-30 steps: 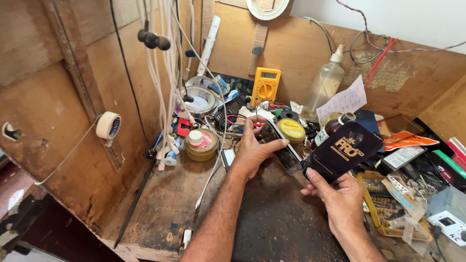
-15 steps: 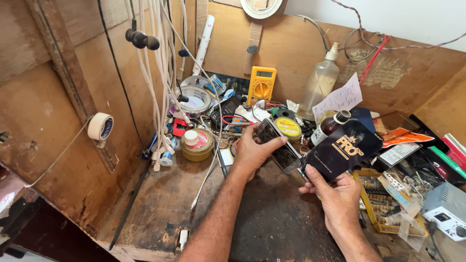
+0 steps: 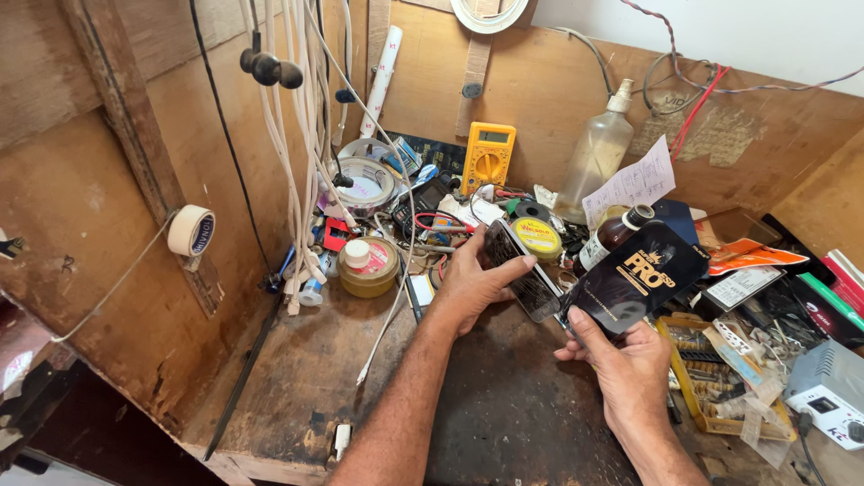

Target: The person holds a smartphone with a cracked screen and aligns a black screen replacement component against it while holding a small brown bottle.

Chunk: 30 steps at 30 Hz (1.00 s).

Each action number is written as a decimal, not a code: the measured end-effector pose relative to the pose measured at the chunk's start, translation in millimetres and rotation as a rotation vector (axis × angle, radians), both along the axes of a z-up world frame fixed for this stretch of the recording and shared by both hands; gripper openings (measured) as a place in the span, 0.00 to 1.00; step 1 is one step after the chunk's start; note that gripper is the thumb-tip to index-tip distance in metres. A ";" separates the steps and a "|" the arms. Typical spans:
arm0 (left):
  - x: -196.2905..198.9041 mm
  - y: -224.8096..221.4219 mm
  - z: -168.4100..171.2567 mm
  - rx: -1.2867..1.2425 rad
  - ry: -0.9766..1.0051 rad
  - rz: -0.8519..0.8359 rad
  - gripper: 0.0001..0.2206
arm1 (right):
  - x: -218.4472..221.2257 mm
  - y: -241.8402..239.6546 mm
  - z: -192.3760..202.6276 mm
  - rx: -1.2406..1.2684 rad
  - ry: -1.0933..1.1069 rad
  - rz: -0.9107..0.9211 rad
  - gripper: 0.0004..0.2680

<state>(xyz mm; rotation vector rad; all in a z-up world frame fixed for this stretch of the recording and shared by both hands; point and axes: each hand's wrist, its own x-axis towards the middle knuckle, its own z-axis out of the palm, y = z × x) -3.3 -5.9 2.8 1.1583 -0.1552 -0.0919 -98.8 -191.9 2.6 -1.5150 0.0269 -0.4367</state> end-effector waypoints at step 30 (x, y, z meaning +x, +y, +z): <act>-3.6 4.6 8.0 0.125 0.048 0.321 0.35 | -13.1 11.8 12.2 -0.066 0.024 -0.021 0.06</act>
